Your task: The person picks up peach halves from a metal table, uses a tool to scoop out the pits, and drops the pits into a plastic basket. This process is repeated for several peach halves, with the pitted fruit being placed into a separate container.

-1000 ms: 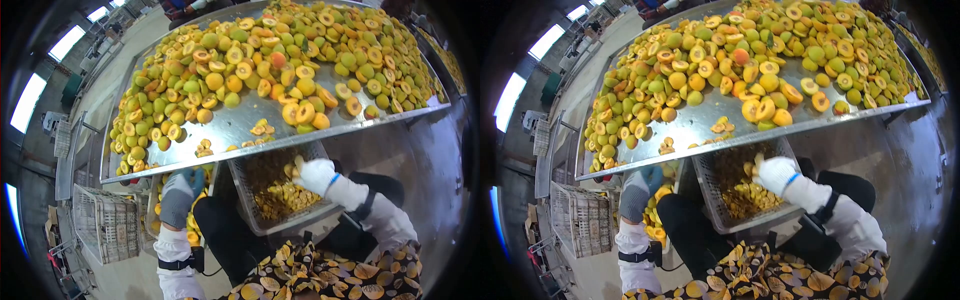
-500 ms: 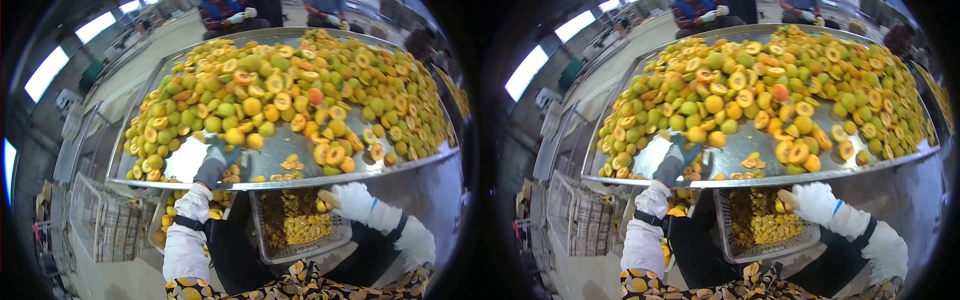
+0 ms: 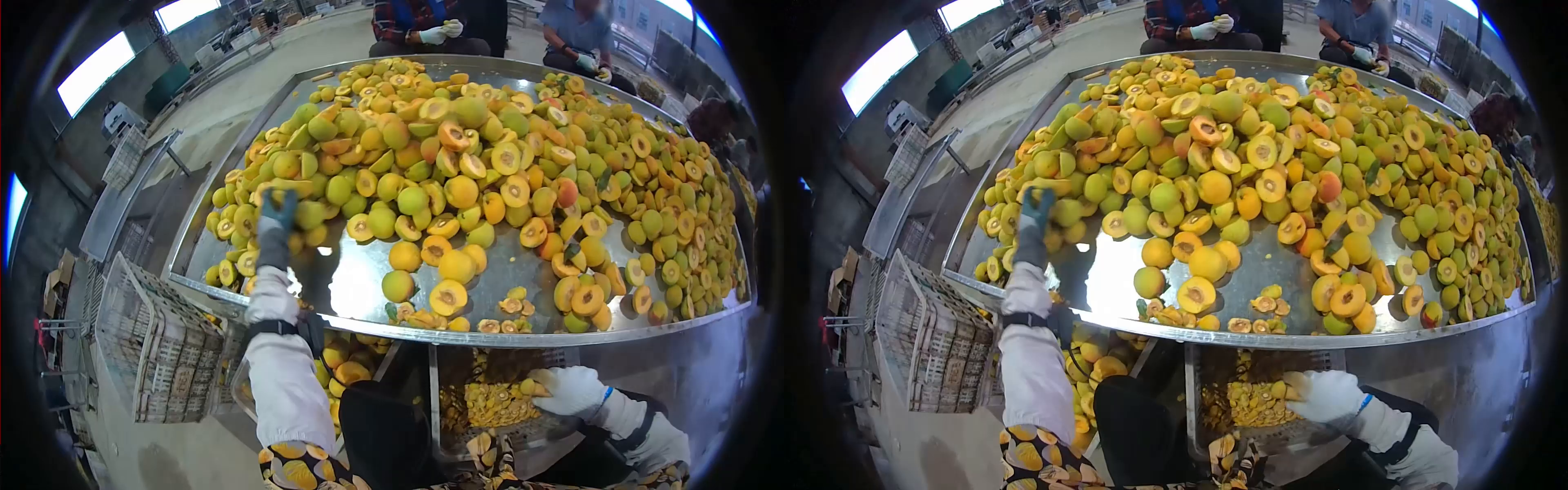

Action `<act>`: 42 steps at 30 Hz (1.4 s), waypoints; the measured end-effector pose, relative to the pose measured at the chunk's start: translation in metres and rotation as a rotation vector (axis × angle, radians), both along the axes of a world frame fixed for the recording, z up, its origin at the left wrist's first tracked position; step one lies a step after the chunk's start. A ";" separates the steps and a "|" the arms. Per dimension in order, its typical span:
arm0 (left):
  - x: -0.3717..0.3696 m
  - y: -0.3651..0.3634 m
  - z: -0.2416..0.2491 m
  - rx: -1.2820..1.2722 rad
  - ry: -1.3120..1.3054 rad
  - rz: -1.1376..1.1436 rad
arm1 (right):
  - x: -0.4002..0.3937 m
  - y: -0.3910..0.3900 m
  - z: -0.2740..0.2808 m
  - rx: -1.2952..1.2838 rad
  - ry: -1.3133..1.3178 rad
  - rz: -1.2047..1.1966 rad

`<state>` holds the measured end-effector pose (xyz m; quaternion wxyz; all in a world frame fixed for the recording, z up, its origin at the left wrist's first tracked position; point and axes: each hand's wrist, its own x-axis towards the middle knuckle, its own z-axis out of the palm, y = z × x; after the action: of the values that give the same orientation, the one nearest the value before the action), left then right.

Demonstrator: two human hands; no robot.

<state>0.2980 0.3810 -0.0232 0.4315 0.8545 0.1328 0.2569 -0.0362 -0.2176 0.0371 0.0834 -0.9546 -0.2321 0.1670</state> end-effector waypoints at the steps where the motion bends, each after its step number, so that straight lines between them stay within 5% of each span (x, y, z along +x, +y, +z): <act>1: -0.018 -0.038 0.007 0.142 0.103 0.020 | 0.002 0.010 -0.007 0.069 0.040 0.024; 2: -0.034 -0.074 0.005 0.358 0.092 -0.004 | 0.004 0.021 -0.013 0.138 0.077 0.048; 3: -0.062 -0.112 0.022 0.318 0.042 -0.110 | 0.003 0.031 -0.015 0.204 0.113 0.071; 5: -0.095 -0.172 0.054 0.605 0.554 -0.175 | 0.003 0.053 -0.004 0.132 0.136 0.159; 7: -0.107 -0.207 0.001 0.970 0.185 -0.067 | -0.001 0.065 0.010 0.022 0.152 0.227; 9: -0.130 -0.243 0.067 0.628 0.637 -0.421 | -0.007 0.064 0.007 0.098 0.073 0.191; 11: -0.141 -0.249 0.067 0.451 0.403 -0.698 | -0.008 0.063 -0.002 0.147 0.016 0.163; 12: -0.149 -0.249 0.085 0.290 0.498 -0.686 | -0.010 0.061 -0.008 0.163 0.005 0.150; 14: -0.112 -0.202 0.047 -0.108 0.297 -0.451 | -0.013 0.058 -0.014 0.167 0.002 0.132; 15: -0.109 -0.166 0.050 -0.062 0.206 -0.206 | -0.013 0.055 -0.015 0.155 0.010 0.126; 17: -0.106 -0.080 0.050 0.738 0.089 0.237 | -0.016 0.051 -0.020 0.126 0.030 0.112; 18: -0.107 -0.056 0.056 0.751 0.258 0.389 | -0.017 0.049 -0.021 0.107 0.038 0.108; 19: -0.120 -0.040 0.066 0.499 0.456 0.369 | -0.015 0.047 -0.021 0.089 0.043 0.103; 20: -0.127 -0.019 0.046 0.632 0.184 0.358 | -0.013 0.047 -0.017 0.086 0.066 0.096; 21: -0.114 -0.009 0.026 0.634 0.422 0.503 | -0.012 0.048 -0.009 0.082 0.090 0.088; 23: -0.102 0.001 0.018 0.319 0.376 0.164 | -0.012 0.048 -0.008 0.090 0.113 0.091; 25: -0.086 -0.020 -0.014 0.532 0.348 0.337 | -0.012 0.048 -0.014 0.117 0.090 0.122; 28: -0.102 -0.084 -0.024 0.562 0.287 0.289 | -0.010 0.059 -0.004 0.096 0.147 0.155; 30: -0.106 -0.116 -0.019 0.194 0.365 -0.101 | -0.013 0.064 -0.004 0.110 0.129 0.189; 32: -0.132 -0.180 0.020 0.189 0.350 -0.222 | -0.013 0.069 -0.008 0.080 0.124 0.205; 33: -0.132 -0.191 0.003 0.443 0.192 -0.190 | -0.012 0.068 -0.012 0.073 0.107 0.213; 35: -0.138 -0.206 0.044 0.154 0.394 -0.301 | -0.011 0.063 -0.024 0.055 0.074 0.223; 37: -0.116 -0.166 0.030 -0.126 0.215 -0.315 | -0.010 0.055 -0.037 -0.007 0.033 0.205; 39: -0.107 -0.105 0.047 0.474 -0.179 -0.022 | -0.014 0.047 -0.048 -0.012 0.020 0.201; 41: -0.074 -0.023 0.014 0.634 -0.304 0.207 | -0.013 0.037 -0.059 0.028 0.001 0.199; 42: -0.055 0.021 -0.004 0.697 -0.162 0.331 | -0.014 0.032 -0.065 0.041 0.052 0.198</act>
<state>0.2430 0.4024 -0.0271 0.0773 0.8938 0.1389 0.4193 -0.0502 -0.1860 -0.0277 0.0921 -0.9205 -0.3264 0.1942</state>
